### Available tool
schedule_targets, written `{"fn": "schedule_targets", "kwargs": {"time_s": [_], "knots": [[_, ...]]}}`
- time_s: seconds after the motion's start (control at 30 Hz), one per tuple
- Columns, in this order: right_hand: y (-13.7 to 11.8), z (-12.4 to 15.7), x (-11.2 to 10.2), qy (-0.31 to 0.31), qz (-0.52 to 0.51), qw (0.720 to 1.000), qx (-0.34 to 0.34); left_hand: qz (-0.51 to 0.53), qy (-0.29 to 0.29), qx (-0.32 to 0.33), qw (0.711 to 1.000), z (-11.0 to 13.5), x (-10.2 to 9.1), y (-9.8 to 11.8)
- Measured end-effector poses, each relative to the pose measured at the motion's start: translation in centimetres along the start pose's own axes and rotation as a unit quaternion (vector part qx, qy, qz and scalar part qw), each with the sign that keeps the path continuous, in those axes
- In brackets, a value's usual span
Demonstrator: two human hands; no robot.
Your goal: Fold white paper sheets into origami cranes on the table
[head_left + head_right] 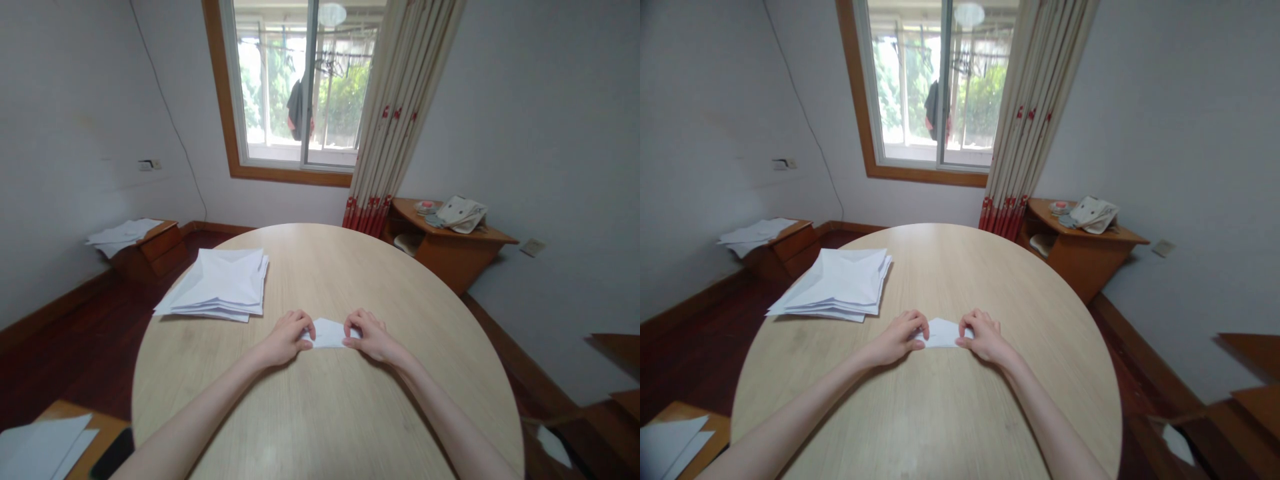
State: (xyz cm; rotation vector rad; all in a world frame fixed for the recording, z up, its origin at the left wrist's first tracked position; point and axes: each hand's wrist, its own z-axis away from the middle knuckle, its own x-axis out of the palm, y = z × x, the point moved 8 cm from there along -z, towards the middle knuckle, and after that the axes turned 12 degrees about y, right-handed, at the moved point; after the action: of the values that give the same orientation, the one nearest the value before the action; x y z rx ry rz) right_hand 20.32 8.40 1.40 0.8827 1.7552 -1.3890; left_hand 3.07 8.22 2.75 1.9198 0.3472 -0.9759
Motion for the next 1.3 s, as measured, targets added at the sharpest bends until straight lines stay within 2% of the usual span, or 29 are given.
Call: {"fn": "schedule_targets", "kwargs": {"time_s": [0.33, 0.6, 0.7, 0.83, 0.97, 1.3], "knots": [[-0.1, 0.2, -0.1, 0.026, -0.005, 1.0, 0.017, -0.009, 0.028, 0.03, 0.999, 0.2, -0.3, 0.2], [-0.7, -0.1, -0.8, 0.103, -0.004, 0.995, -0.017, -0.084, 0.051, 0.098, 0.99, 0.9, -0.6, 1.2], [-1.5, 0.1, -0.7, 0.116, -0.005, 0.992, -0.056, -0.111, 0.043, 0.112, 0.987, 1.1, -0.3, 1.4], [-3.9, 1.0, -0.5, 0.11, -0.046, 0.982, -0.145, -0.123, 0.031, 0.094, 0.987, 1.1, -0.2, 1.3], [-5.9, 2.0, -0.2, 0.086, -0.059, 0.975, -0.198, -0.146, 0.037, 0.099, 0.984, 1.1, -0.4, 1.5], [-5.9, 2.3, 0.3, 0.061, -0.035, 0.98, -0.187, -0.167, 0.055, 0.122, 0.977, 1.2, -0.9, 2.3]]}}
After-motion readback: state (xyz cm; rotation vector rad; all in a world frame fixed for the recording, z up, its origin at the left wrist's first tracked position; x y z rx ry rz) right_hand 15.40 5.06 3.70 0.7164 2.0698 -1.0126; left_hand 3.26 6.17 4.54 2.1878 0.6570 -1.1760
